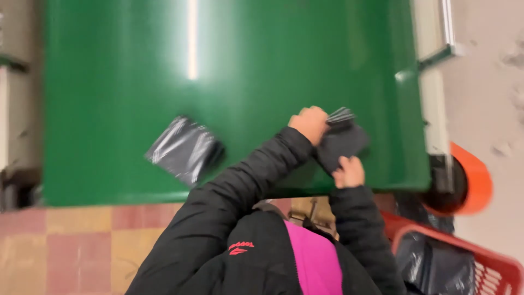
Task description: Folding black plastic bags and placing them into a red crate in a manufacturing setting.
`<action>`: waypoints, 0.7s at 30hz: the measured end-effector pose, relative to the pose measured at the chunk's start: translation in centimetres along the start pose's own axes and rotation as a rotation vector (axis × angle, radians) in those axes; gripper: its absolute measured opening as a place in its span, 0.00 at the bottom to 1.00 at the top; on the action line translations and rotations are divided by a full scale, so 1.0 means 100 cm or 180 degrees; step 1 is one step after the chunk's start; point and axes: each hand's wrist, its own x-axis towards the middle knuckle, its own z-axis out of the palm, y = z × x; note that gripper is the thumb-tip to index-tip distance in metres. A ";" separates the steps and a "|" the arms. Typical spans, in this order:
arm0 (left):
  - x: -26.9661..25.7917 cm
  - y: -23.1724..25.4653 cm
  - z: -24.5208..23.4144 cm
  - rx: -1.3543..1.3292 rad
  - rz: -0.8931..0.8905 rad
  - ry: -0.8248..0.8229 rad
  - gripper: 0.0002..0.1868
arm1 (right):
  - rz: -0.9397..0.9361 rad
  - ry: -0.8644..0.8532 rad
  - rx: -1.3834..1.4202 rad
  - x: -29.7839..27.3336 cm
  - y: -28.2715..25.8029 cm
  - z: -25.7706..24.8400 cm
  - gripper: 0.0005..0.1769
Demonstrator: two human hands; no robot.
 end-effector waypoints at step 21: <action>-0.216 -0.294 -0.176 0.0079 -0.0981 0.0431 0.21 | 0.0140 0.0601 -0.4755 0.136 0.331 0.397 0.33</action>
